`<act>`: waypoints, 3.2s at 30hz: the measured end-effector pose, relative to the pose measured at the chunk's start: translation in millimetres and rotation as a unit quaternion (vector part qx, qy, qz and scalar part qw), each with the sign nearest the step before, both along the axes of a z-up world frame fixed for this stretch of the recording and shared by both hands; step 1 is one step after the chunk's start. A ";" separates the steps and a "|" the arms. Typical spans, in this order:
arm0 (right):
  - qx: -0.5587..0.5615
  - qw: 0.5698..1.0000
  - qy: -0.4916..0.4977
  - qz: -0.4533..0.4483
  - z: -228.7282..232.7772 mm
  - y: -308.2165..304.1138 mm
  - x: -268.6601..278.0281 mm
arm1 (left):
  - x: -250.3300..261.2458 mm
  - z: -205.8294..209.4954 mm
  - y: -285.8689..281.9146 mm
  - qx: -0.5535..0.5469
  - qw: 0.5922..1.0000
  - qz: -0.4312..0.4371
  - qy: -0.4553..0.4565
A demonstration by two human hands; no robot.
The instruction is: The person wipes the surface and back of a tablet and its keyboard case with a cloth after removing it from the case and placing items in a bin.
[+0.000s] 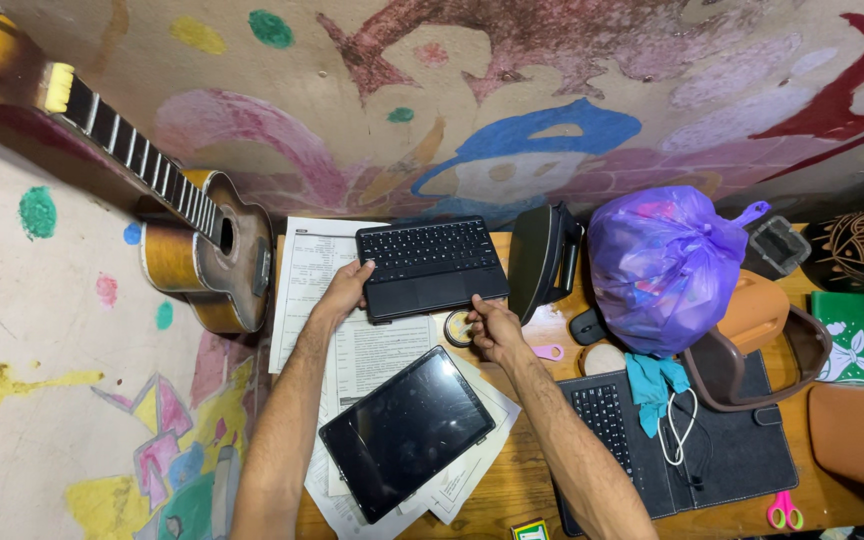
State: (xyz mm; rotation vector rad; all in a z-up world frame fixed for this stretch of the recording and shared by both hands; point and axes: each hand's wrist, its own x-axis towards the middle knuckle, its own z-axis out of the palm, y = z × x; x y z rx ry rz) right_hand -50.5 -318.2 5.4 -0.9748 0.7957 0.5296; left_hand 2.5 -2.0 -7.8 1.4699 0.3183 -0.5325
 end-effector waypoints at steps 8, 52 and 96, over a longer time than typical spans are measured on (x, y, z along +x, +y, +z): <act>-0.005 1.000 0.002 0.008 8.6 6.2 -3.2 | -0.3 11.7 -13.7 0.153 0.986 0.060 -0.027; -0.170 0.956 -0.134 0.198 66.7 -14.9 -60.1 | -35.6 15.0 -28.1 0.424 0.889 -0.005 -0.172; -0.477 0.786 -0.231 0.320 -4.8 -30.1 -208.5 | -230.3 78.4 -64.2 0.480 0.824 -0.296 -0.057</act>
